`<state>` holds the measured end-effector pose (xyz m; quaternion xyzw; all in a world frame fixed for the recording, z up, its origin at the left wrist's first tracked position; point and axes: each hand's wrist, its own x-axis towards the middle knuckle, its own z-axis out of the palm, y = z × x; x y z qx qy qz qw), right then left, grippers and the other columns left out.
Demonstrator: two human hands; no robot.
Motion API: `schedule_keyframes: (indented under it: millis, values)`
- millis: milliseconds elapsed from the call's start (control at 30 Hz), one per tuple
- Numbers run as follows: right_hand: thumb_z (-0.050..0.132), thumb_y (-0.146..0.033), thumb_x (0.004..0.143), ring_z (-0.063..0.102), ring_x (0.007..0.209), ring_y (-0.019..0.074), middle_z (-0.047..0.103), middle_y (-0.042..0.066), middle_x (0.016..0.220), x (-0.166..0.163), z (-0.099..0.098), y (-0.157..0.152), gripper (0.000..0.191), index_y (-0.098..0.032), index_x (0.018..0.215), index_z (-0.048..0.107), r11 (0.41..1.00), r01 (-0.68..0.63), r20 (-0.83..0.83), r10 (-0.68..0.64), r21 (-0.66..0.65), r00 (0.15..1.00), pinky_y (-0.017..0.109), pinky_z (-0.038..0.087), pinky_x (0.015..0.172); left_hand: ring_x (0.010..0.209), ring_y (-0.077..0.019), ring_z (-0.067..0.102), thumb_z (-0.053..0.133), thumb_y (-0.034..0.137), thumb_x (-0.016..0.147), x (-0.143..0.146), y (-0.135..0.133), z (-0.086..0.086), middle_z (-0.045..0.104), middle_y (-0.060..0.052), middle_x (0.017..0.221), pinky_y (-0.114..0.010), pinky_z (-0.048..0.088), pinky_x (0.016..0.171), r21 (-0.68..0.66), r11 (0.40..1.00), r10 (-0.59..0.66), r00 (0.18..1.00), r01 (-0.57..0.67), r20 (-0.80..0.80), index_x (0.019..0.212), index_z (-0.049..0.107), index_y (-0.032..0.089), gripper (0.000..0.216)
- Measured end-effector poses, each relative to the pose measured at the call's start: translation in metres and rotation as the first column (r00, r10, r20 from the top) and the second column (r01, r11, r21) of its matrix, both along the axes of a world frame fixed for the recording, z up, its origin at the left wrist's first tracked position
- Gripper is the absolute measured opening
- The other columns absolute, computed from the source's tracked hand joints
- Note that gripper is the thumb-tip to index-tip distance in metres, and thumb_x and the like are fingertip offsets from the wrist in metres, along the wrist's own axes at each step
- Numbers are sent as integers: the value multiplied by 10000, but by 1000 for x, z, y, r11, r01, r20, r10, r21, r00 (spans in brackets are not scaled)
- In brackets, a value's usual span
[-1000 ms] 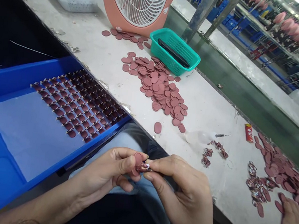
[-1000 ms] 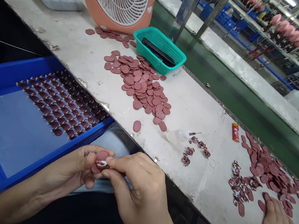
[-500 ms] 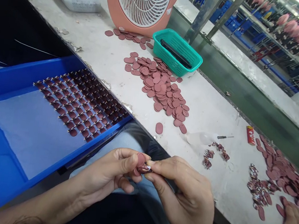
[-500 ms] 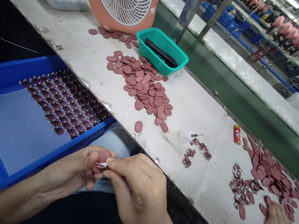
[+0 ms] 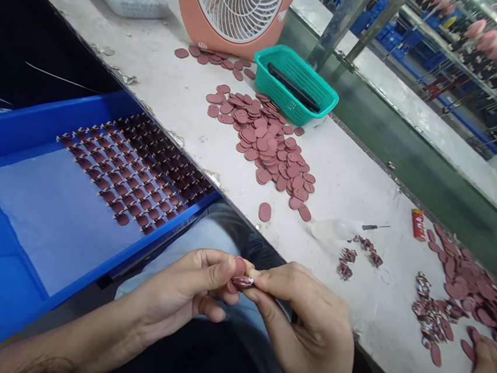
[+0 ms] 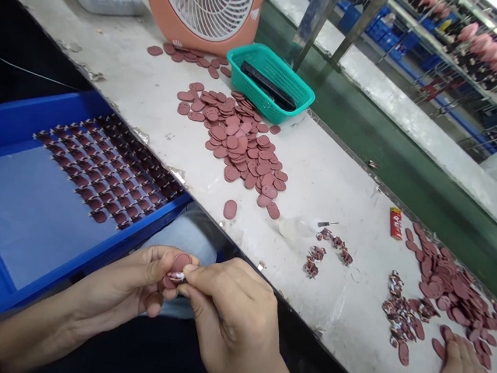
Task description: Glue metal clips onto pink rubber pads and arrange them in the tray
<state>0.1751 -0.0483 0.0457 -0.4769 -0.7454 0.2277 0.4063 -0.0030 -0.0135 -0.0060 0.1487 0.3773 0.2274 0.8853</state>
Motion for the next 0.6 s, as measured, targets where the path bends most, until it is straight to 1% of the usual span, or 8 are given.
schedule_keyframes:
  millis: [133,233,333,400,433,500,600]
  values:
    - [692,32,856,722,791,107,789,42,888,1,3,0,207,-121,992,721,999,-20,-9,21,33,1000,184,593,764,583,-87,551,930,551,625,0,1,2,613,2,670,-114,495,438,26,999,-30,999,30,11,741,787,167,425]
    - [689,66,838,729,823,117,795,70,928,1,3,-3,264,-105,1036,721,999,-23,-37,25,47,999,196,605,780,576,-77,550,906,543,675,-1,2,6,638,-5,677,-102,491,446,75,996,-51,998,48,36,724,783,160,405]
    - [691,110,797,740,839,142,794,96,959,1,2,-9,348,-98,1075,712,997,-56,-62,60,62,996,230,622,754,573,-77,580,896,540,692,-2,2,10,692,-20,684,-104,499,468,153,988,-46,997,35,70,749,802,167,388]
    - [687,122,780,741,812,155,792,103,963,0,1,-14,386,-100,1095,711,994,-52,-59,58,93,997,246,627,706,550,-76,600,890,513,716,-3,2,12,721,-24,669,-112,506,485,191,981,-44,994,24,102,766,814,183,342]
    - [689,110,785,738,793,159,793,104,967,-1,0,-16,384,-103,1104,714,993,-34,-48,40,114,998,251,628,680,535,-76,608,887,494,728,-3,1,13,724,-19,649,-115,506,490,195,981,-45,992,21,119,769,818,194,311]
    - [692,47,836,731,765,161,796,102,987,-4,0,-21,321,-113,1113,723,989,21,-19,-18,149,1000,252,628,638,517,-79,628,890,468,730,-4,2,14,714,-4,605,-119,507,499,193,981,-64,984,31,165,790,829,223,260]
    - [676,-49,908,737,724,158,806,80,983,-7,1,-27,216,-147,1091,737,983,72,31,-78,172,996,237,631,582,521,-83,651,910,458,696,-5,3,14,711,9,596,-121,508,512,193,981,-80,970,35,230,870,850,275,259]
